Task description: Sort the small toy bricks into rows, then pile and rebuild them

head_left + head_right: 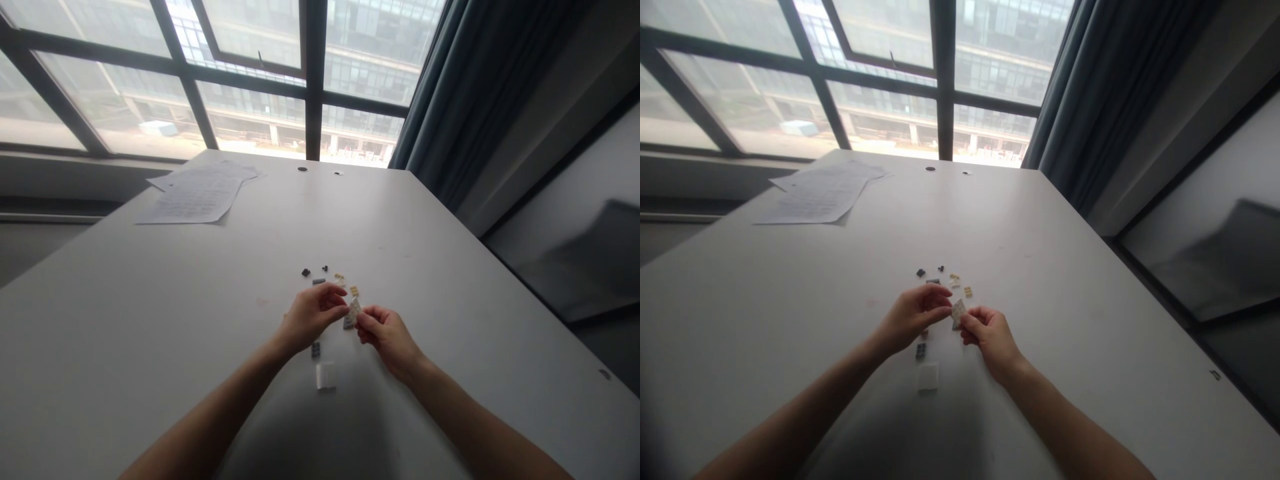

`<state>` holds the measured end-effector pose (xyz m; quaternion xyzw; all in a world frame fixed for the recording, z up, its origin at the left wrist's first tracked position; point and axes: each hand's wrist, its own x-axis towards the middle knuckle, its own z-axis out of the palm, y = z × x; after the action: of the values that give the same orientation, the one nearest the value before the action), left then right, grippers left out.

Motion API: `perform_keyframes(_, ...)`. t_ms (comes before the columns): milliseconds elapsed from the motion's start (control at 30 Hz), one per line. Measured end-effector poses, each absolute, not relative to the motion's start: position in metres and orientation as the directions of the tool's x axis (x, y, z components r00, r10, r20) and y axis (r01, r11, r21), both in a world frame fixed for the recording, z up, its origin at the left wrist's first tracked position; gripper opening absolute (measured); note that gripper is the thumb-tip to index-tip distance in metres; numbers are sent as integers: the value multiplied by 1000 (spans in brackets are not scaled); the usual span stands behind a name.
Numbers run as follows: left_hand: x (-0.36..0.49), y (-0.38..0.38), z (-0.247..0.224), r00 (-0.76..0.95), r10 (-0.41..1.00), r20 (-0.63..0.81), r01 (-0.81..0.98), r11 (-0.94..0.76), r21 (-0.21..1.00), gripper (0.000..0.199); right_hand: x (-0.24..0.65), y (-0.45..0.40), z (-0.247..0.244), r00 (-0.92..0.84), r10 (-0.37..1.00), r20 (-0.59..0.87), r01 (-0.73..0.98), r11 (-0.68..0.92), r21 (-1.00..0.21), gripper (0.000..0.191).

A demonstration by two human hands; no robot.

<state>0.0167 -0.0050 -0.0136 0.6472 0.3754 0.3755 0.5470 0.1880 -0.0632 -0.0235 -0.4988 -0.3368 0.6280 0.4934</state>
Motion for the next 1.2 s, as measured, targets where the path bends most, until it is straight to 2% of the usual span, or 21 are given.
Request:
perform_keyframes(167,22,-10,-10,397,910,119,104,-173,979,17,172,-68,-26,43,959,-279,-353,-247,-902,32)
perform_keyframes(300,22,-11,-5,344,930,130,172,-199,965,12,169,-67,-32,35,968,-248,-271,-230,-935,29)
perform_keyframes(367,18,-9,-4,329,936,129,235,-214,948,12,176,-65,-33,54,982,-179,-102,-173,-980,25)
perform_keyframes(433,14,-7,-3,345,931,121,326,-240,914,12,189,-62,-32,94,995,-36,167,-52,-985,23)
perform_keyframes(533,11,-3,-4,424,902,77,462,-289,839,13,209,-57,-30,26,977,210,568,158,-808,21)
perform_keyframes(633,14,0,-6,484,875,9,568,-322,757,17,218,-53,-32,-135,942,308,736,303,-605,20)
perform_keyframes(767,21,5,-8,513,859,-16,647,-374,664,21,212,-52,-42,-241,912,331,795,381,-472,25)
perform_keyframes(900,22,10,-14,516,856,21,647,-406,645,21,207,-53,-49,-314,872,376,806,454,-379,16)
perform_keyframes(1000,23,12,-20,520,852,50,644,-431,633,20,207,-54,-52,-337,847,412,803,487,-344,11)
perform_keyframes(1200,20,10,-22,521,845,124,661,-491,568,13,208,-56,-54,-359,827,433,802,511,-310,12)
